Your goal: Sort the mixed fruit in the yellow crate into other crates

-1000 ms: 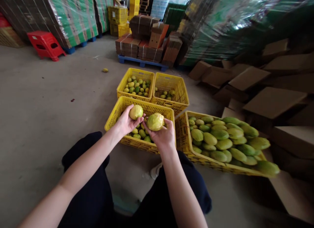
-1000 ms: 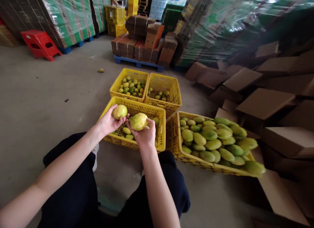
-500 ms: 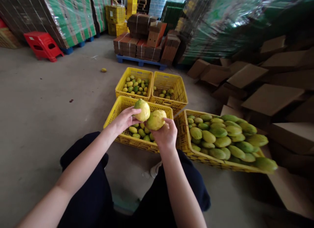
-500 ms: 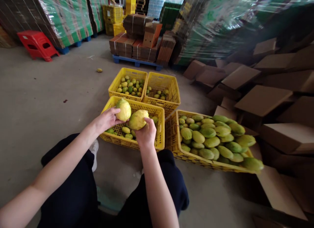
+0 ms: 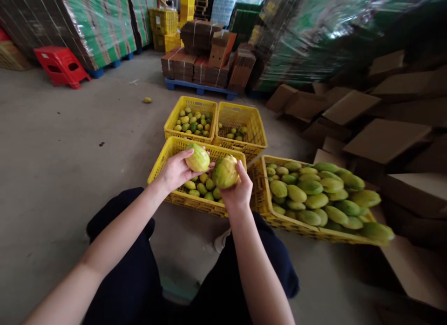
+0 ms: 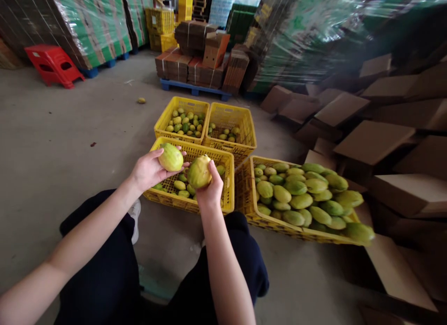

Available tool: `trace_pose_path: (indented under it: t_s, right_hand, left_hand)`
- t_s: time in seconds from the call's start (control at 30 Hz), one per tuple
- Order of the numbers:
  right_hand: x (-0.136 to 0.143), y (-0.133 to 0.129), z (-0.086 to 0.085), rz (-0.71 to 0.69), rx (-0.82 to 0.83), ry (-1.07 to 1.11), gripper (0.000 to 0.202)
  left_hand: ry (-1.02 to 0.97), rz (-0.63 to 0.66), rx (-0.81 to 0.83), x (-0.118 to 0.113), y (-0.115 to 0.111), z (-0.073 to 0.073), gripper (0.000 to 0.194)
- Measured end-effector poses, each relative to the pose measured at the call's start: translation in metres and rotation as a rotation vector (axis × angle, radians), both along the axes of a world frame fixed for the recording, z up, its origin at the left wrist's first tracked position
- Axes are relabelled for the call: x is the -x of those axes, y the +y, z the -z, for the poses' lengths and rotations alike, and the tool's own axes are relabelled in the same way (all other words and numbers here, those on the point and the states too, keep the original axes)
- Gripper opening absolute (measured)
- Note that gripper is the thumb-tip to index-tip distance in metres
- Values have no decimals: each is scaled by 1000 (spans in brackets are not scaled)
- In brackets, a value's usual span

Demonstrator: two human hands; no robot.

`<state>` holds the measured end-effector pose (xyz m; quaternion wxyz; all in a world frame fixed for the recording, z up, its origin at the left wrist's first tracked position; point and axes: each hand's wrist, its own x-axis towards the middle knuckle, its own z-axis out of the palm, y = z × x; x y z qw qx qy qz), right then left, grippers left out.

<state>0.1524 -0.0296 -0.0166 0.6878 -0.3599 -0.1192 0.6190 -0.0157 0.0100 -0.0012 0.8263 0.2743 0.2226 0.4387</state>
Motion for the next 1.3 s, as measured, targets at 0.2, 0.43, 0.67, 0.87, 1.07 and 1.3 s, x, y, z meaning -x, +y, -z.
trace_pose_path:
  t_s: [0.2,0.43,0.67,0.87,1.07,1.3]
  right_hand:
    - [1,0,1,-18,-7,35,19]
    - [-4,4,8,-98,-66,84,20]
    - [-2,-1,5,-98,-65,20,24]
    - [2,-5,1,-152,-150,-76,28]
    - [3,-9,-6,-205,-250,-156,28]
    - [9,-13,-7,-164,-260,-235,41]
  left_hand:
    - [60,-74,-6,-3,2,4,40]
    - [63,-94,-86,-3,0,5,45]
    - [58,1,-143,-1,0,5,47]
    - [6,12,-101,2,3,-4,53]
    - [15,34,-224,3,-1,-9,50]
    - [4,-108,-262,-4,-8,-10,46]
